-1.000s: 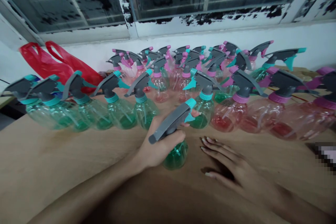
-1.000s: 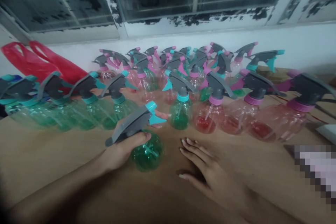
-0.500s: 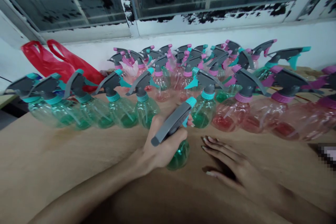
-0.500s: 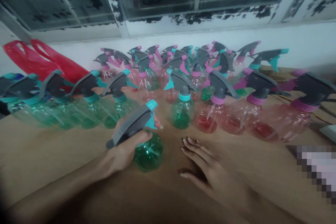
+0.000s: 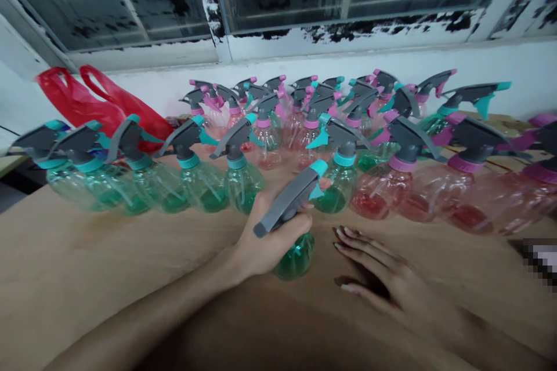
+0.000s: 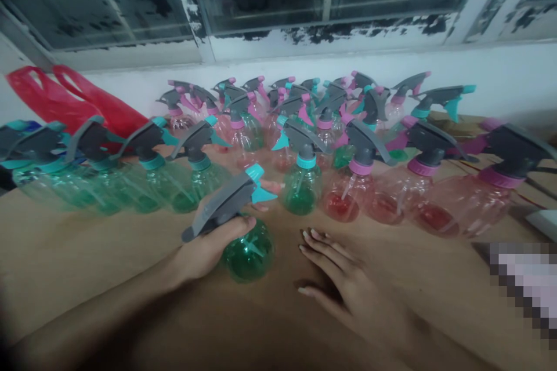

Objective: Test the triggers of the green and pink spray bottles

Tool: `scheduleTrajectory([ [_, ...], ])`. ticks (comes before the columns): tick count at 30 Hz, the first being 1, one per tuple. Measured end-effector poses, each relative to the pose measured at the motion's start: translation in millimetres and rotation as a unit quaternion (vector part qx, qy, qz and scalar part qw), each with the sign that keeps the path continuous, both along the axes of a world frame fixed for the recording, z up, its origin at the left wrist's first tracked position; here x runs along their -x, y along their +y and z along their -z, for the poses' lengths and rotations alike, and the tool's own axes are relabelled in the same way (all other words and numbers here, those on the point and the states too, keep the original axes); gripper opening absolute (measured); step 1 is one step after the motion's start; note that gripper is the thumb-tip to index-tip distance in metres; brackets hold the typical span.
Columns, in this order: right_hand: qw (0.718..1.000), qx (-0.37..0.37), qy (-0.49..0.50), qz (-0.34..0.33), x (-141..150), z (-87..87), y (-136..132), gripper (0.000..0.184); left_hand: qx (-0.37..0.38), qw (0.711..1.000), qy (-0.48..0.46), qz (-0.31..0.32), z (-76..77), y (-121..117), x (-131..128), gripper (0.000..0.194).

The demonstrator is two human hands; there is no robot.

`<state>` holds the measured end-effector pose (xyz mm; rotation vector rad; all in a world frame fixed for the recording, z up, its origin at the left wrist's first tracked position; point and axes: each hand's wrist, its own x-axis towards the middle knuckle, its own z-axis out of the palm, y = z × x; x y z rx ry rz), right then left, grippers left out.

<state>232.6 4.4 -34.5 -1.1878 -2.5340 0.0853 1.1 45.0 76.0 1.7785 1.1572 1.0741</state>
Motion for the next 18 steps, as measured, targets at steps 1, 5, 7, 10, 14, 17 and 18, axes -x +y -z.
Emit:
scheduleTrajectory([
  [1, 1.0, 0.001, 0.001, -0.001, -0.1, 0.6, 0.4, 0.048, 0.002, 1.0, 0.0, 0.001, -0.2, -0.1, 0.0, 0.009],
  [5, 1.0, 0.007, 0.011, -0.006, 0.1, 2.0, 1.1, 0.048, -0.004, 1.0, -0.004, 0.003, -1.4, 0.2, -0.2, 0.006],
  [7, 1.0, 0.004, 0.015, -0.007, 0.6, 1.7, 1.0, 0.048, -0.002, 1.0, -0.002, 0.002, -1.2, 0.4, -0.2, 0.006],
  [10, 1.0, -0.002, 0.007, -0.01, 1.1, 0.3, 0.9, 0.048, 0.005, 1.0, -0.001, 0.004, -0.2, 0.1, -0.1, 0.007],
  [14, 1.0, -0.004, -0.007, -0.009, 1.1, -1.6, 1.1, 0.048, -0.011, 1.0, -0.003, 0.003, 0.4, 0.0, 0.1, 0.006],
  [17, 1.0, -0.002, -0.011, -0.007, 1.3, -2.5, 1.2, 0.048, -0.013, 1.0, 0.0, 0.007, 0.2, 0.4, 0.3, 0.006],
  [18, 1.0, -0.001, -0.012, -0.005, 1.5, -2.8, 1.2, 0.048, -0.012, 1.0, 0.0, 0.008, 0.2, 0.5, 0.4, 0.006],
])
